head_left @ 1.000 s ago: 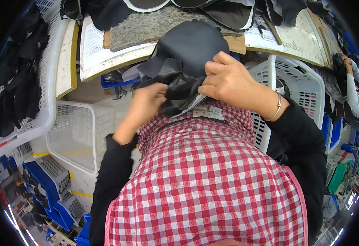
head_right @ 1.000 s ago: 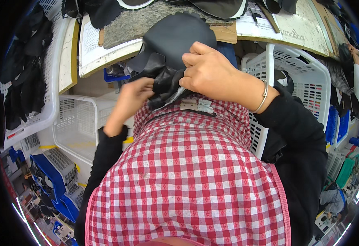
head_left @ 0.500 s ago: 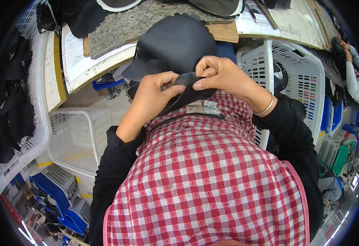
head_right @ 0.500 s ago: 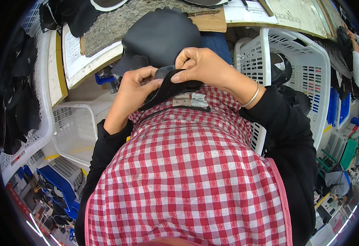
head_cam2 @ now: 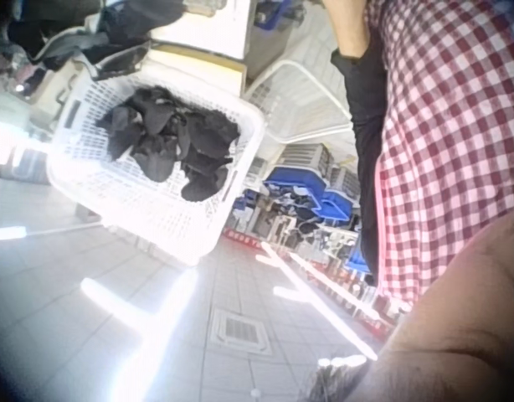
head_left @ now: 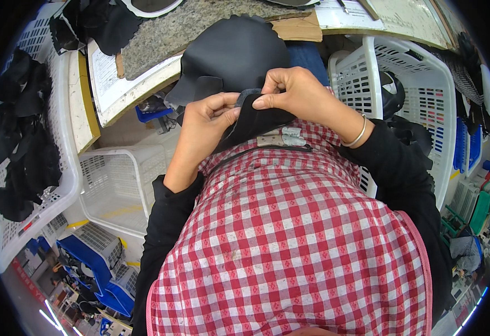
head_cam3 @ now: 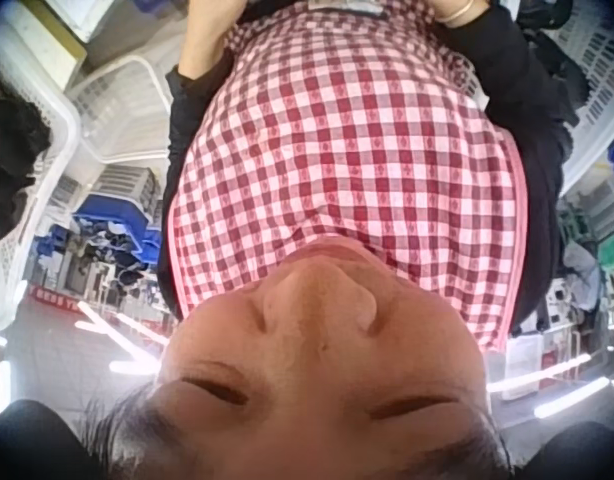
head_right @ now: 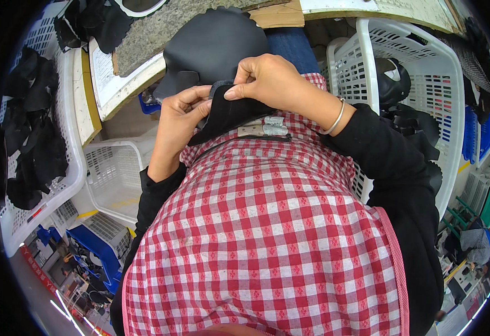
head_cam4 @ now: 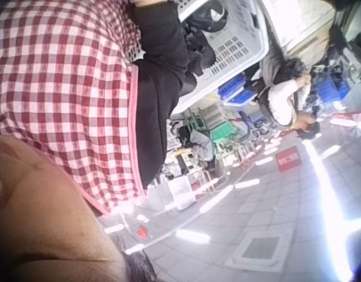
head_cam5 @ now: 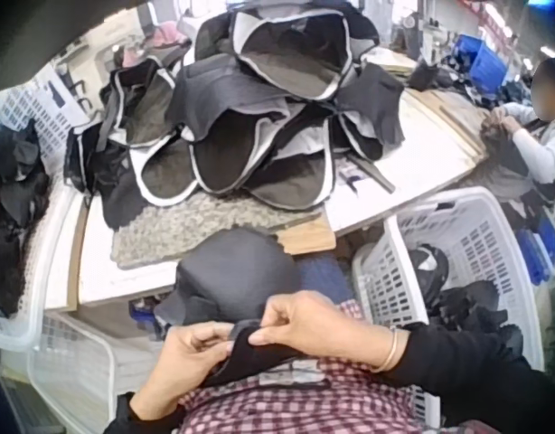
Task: The person repeatedly picks black shoe upper parts from a white basket, places them on a work surface, and marks them with a pen. After marking, the parts are returned to the basket. The process is repeated for multiple parts throughout the clip.
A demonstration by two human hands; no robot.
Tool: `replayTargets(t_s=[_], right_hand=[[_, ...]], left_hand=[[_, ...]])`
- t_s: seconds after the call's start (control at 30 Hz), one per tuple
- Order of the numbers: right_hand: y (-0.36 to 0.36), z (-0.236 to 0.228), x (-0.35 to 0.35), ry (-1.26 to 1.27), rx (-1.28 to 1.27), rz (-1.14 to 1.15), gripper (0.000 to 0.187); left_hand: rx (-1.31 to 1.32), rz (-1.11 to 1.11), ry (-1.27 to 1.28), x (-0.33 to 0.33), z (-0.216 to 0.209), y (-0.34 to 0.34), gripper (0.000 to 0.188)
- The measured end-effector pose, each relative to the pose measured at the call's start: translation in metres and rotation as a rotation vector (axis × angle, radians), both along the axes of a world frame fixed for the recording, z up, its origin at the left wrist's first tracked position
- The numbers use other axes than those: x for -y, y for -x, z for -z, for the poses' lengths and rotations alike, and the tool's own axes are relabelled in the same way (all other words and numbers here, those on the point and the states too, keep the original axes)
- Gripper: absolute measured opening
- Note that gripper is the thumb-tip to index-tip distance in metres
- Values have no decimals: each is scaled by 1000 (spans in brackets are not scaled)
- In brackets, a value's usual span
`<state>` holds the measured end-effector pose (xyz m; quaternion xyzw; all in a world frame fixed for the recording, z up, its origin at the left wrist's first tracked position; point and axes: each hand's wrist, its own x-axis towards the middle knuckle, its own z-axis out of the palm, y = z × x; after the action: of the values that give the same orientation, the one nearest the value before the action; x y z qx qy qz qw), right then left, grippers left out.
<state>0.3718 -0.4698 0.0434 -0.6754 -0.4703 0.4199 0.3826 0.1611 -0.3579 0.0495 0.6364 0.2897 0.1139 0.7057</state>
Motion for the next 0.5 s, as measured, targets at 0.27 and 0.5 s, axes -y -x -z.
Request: replayTargets(t_s=[0.27,0.5], right_hand=[[0,-1,-1,-4,-59,-23,30],[-1,8,-2,24,-17,-17,38]], left_hand=[[-83,26,-69,-3,-3,-1,26],[-85,79,-115,-7,-3,-2,25]])
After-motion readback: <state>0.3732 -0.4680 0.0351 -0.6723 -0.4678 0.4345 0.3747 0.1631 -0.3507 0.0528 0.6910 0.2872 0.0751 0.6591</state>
